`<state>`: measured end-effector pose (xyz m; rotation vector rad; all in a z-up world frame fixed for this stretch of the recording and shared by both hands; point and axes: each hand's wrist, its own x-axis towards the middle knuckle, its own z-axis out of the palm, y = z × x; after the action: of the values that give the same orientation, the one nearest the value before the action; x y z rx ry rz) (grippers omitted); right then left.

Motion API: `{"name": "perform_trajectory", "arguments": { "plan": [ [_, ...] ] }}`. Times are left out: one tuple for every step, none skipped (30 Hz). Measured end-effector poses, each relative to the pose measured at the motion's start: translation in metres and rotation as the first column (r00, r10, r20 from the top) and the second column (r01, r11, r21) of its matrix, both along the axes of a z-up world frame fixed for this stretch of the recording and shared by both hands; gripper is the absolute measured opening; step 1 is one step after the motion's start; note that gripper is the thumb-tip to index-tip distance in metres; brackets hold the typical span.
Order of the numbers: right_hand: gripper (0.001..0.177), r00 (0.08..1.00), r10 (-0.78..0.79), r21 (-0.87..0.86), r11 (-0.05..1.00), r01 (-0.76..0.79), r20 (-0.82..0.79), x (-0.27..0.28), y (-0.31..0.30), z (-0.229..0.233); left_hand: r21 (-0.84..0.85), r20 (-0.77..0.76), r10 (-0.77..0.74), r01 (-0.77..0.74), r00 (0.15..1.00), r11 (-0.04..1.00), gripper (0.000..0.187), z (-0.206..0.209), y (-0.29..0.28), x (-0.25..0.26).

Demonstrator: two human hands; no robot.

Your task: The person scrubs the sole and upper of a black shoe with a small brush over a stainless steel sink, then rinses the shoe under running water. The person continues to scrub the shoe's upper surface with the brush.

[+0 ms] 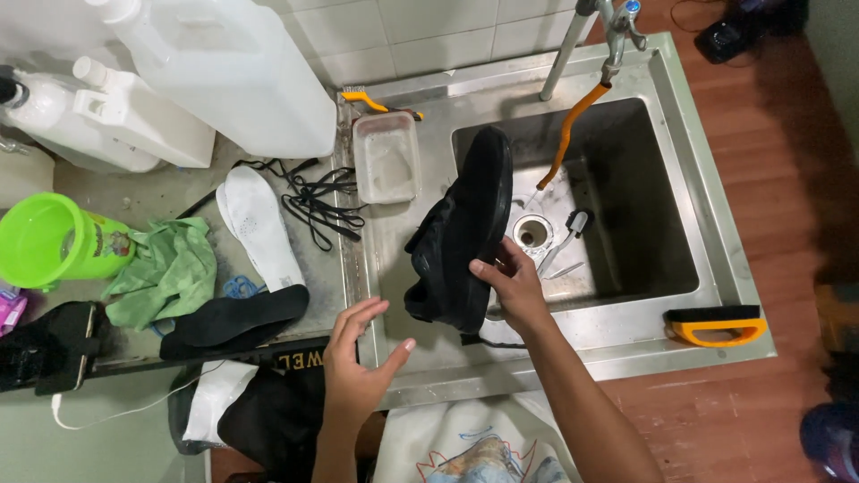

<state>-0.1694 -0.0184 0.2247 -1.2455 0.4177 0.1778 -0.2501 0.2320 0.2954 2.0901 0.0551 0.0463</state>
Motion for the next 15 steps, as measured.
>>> {"name": "perform_trajectory", "arguments": {
  "plan": [
    [0.062, 1.000, 0.001, 0.032, 0.999, -0.001, 0.007, -0.001, 0.003, -0.002, 0.009, 0.026, -0.052, 0.051, 0.998, 0.999, 0.054, 0.001, -0.002, 0.001],
    [0.064, 1.000, 0.002, 0.063, 0.998, -0.003, 0.019, 0.001, 0.005, -0.004, 0.019, 0.056, -0.104, 0.103, 0.993, 0.995, 0.050, 0.002, -0.005, 0.004],
    [0.064, 1.000, 0.004, 0.063, 0.998, -0.006, 0.021, 0.000, 0.008, -0.001, 0.019, 0.057, -0.101, 0.100, 0.993, 0.995, 0.050, -0.002, -0.006, 0.006],
    [0.059, 1.000, 0.003, 0.104, 0.995, -0.001, -0.018, -0.001, 0.011, 0.002, 0.052, 0.035, -0.152, 0.150, 0.988, 0.987, 0.042, -0.005, -0.007, 0.007],
    [0.054, 0.998, 0.003, 0.143, 0.990, 0.005, -0.056, -0.002, 0.014, 0.005, 0.084, 0.010, -0.202, 0.201, 0.979, 0.976, 0.037, -0.009, -0.009, 0.008],
    [0.054, 0.998, 0.004, 0.144, 0.990, 0.005, -0.056, -0.003, 0.015, 0.002, 0.084, 0.010, -0.201, 0.200, 0.979, 0.976, 0.037, -0.011, -0.009, 0.009],
    [0.052, 0.999, 0.006, 0.161, 0.987, 0.000, -0.038, -0.004, 0.016, 0.000, 0.091, -0.002, -0.216, 0.215, 0.976, 0.972, 0.040, -0.013, -0.010, 0.009],
    [0.050, 1.000, 0.007, 0.177, 0.984, -0.003, -0.019, -0.005, 0.017, -0.003, 0.096, -0.015, -0.232, 0.233, 0.972, 0.968, 0.042, -0.015, -0.011, 0.010],
    [0.050, 1.000, 0.005, 0.177, 0.984, -0.002, -0.019, -0.005, 0.017, -0.009, 0.096, -0.015, -0.234, 0.234, 0.972, 0.967, 0.042, -0.015, -0.011, 0.011],
    [0.050, 1.000, -0.002, 0.227, 0.974, 0.008, -0.025, -0.006, 0.018, -0.015, 0.090, -0.075, -0.212, 0.219, 0.974, 0.972, 0.045, -0.014, -0.012, 0.011],
    [0.049, 1.000, -0.009, 0.277, 0.961, 0.017, -0.030, -0.006, 0.018, -0.021, 0.084, -0.134, -0.190, 0.203, 0.972, 0.976, 0.047, -0.013, -0.012, 0.011],
    [0.049, 0.999, -0.011, 0.278, 0.960, 0.019, -0.030, -0.008, 0.019, -0.023, 0.086, -0.135, -0.192, 0.204, 0.972, 0.975, 0.047, -0.016, -0.013, 0.011],
    [0.056, 0.999, 0.028, 0.321, 0.947, -0.020, -0.021, -0.009, 0.019, -0.025, 0.093, -0.234, -0.160, 0.186, 0.959, 0.978, 0.055, -0.018, -0.013, 0.012],
    [0.063, 0.998, 0.069, 0.363, 0.930, -0.060, -0.011, -0.011, 0.020, -0.027, 0.102, -0.330, -0.125, 0.167, 0.936, 0.981, 0.064, -0.021, -0.013, 0.011],
    [0.063, 0.998, 0.068, 0.364, 0.930, -0.059, -0.011, -0.010, 0.021, -0.035, 0.103, -0.331, -0.125, 0.168, 0.935, 0.980, 0.064, -0.029, -0.012, 0.014]
  ]
}}
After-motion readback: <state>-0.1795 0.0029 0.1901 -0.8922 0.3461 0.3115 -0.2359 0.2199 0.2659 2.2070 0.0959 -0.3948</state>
